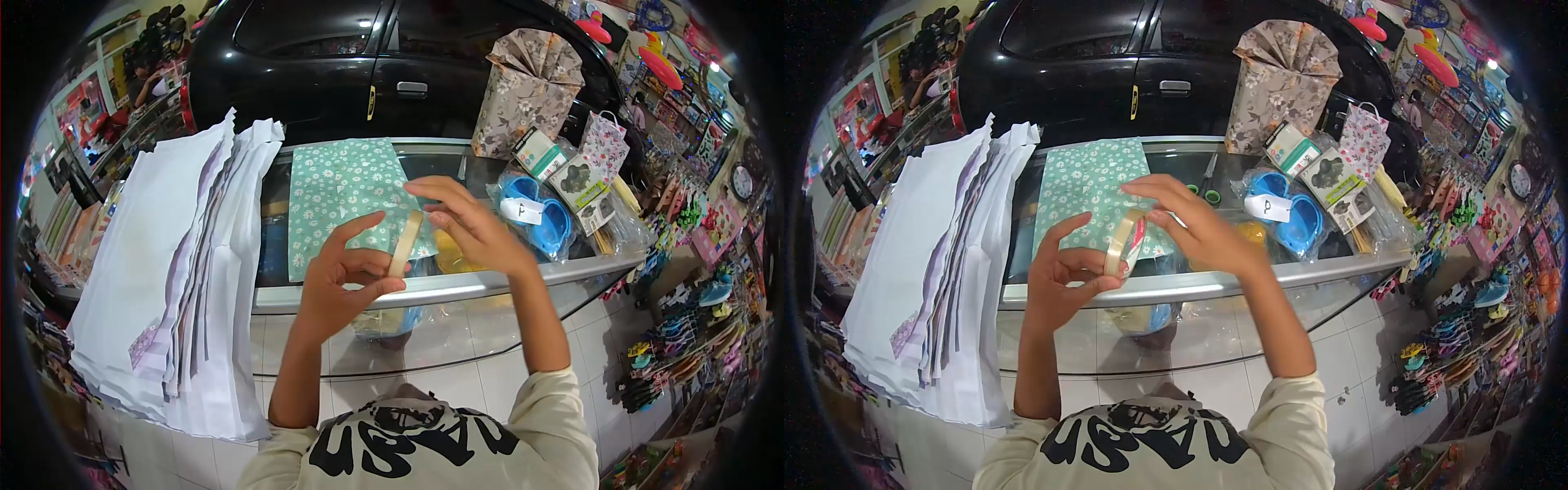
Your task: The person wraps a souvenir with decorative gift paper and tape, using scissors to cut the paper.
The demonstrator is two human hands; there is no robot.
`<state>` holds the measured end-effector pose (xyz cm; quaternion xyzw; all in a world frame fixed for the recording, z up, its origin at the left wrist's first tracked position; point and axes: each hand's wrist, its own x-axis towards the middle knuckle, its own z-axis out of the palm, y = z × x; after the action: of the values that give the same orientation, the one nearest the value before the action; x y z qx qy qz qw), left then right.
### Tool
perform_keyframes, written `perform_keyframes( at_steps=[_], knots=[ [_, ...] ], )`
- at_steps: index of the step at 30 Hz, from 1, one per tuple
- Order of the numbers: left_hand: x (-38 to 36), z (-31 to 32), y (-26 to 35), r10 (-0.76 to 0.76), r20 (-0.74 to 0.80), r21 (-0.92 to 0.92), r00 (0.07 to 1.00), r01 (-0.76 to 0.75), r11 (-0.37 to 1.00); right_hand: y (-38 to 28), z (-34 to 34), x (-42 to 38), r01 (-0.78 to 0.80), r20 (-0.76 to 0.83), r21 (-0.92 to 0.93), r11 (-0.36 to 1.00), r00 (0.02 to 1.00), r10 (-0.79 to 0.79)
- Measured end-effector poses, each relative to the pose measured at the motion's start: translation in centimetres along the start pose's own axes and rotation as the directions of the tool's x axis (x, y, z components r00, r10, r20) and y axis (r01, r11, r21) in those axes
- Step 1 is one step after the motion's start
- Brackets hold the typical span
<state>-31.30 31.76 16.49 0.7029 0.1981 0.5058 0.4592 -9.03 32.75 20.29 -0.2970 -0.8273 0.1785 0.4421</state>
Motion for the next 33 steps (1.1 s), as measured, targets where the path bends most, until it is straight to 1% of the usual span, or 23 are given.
perform_keyframes(
  at_steps=[1, 3, 4, 5, 7, 8, 11, 14, 17, 20, 23, 24, 25, 27, 28, 31, 32, 33],
  knots=[
    [-0.4, 0.7, 0.2, -0.017, -0.019, -0.068, 1.000, 0.015, 0.998, -0.6, 0.6, -1.0, -0.010, -0.081, -0.010, 1.000, 0.997, 0.009],
    [-1.0, 1.6, 0.3, -0.041, -0.047, -0.075, 0.998, 0.037, 0.997, -1.8, 1.7, -2.9, -0.032, -0.240, -0.020, 0.999, 0.971, 0.026],
    [-1.3, 2.1, 0.4, -0.055, -0.065, -0.080, 0.996, 0.050, 0.996, -2.3, 1.8, -3.9, -0.084, -0.243, 0.039, 0.996, 0.966, 0.091],
    [-1.7, 2.5, 0.4, -0.071, -0.082, -0.084, 0.994, 0.064, 0.994, -3.1, 2.2, -4.6, -0.091, -0.261, 0.061, 0.994, 0.960, 0.104],
    [-2.2, 3.1, 0.5, -0.045, -0.075, -0.042, 0.996, 0.042, 0.998, -4.4, 2.8, -5.3, -0.096, -0.296, 0.100, 0.990, 0.947, 0.122],
    [-2.5, 3.6, 0.7, -0.037, -0.084, -0.031, 0.996, 0.034, 0.999, -4.6, 2.8, -5.6, -0.105, -0.307, 0.056, 0.993, 0.944, 0.118],
    [-3.2, 5.1, 1.0, 0.002, -0.099, 0.044, 0.995, 0.002, 0.999, -5.0, 2.5, -6.5, -0.085, -0.299, 0.071, 0.994, 0.949, 0.103],
    [-3.8, 7.1, 1.4, 0.017, -0.114, 0.105, 0.993, -0.005, 0.994, -5.5, 1.5, -7.7, -0.029, -0.291, -0.104, 0.994, 0.957, -0.002],
    [-4.3, 9.4, 2.1, 0.056, -0.139, 0.198, 0.989, -0.028, 0.980, -6.5, 0.5, -9.1, -0.049, -0.303, -0.076, 0.996, 0.953, 0.024],
    [-5.1, 11.6, 2.1, 0.063, -0.156, 0.247, 0.986, -0.023, 0.969, -7.2, -0.2, -11.0, -0.172, -0.276, 0.100, 0.980, 0.941, 0.194],
    [-6.2, 13.2, 1.8, 0.122, -0.111, 0.418, 0.986, -0.065, 0.906, -7.2, -0.6, -12.6, -0.139, -0.274, -0.100, 0.985, 0.956, 0.107],
    [-6.4, 14.1, 2.0, 0.079, -0.173, 0.316, 0.982, -0.021, 0.949, -7.1, -0.5, -13.0, -0.095, -0.265, -0.130, 0.987, 0.962, 0.058],
    [-6.5, 14.7, 2.2, 0.006, -0.248, 0.256, 0.969, 0.060, 0.965, -7.5, -0.6, -13.5, -0.080, -0.247, -0.121, 0.989, 0.968, 0.048],
    [-6.7, 15.5, 2.5, -0.148, -0.381, 0.121, 0.913, 0.208, 0.971, -8.5, -0.6, -14.2, -0.049, -0.213, -0.099, 0.994, 0.977, 0.027],
    [-6.9, 15.2, 1.8, -0.194, -0.406, 0.013, 0.893, 0.217, 0.976, -9.2, -0.4, -14.5, -0.020, -0.211, -0.083, 0.996, 0.977, 0.002],
    [-7.9, 15.6, 3.0, -0.084, -0.376, 0.342, 0.923, 0.223, 0.913, -9.5, -1.2, -14.4, -0.005, -0.173, -0.109, 0.994, 0.985, -0.014],
    [-8.0, 15.8, 3.6, 0.040, -0.376, 0.550, 0.926, 0.188, 0.814, -9.2, -1.4, -14.3, -0.003, -0.167, -0.134, 0.991, 0.986, -0.020],
    [-8.0, 15.7, 3.6, 0.151, -0.316, 0.620, 0.937, 0.084, 0.780, -9.3, -1.6, -14.4, -0.019, -0.141, -0.106, 0.994, 0.990, 0.004]
  ],
)
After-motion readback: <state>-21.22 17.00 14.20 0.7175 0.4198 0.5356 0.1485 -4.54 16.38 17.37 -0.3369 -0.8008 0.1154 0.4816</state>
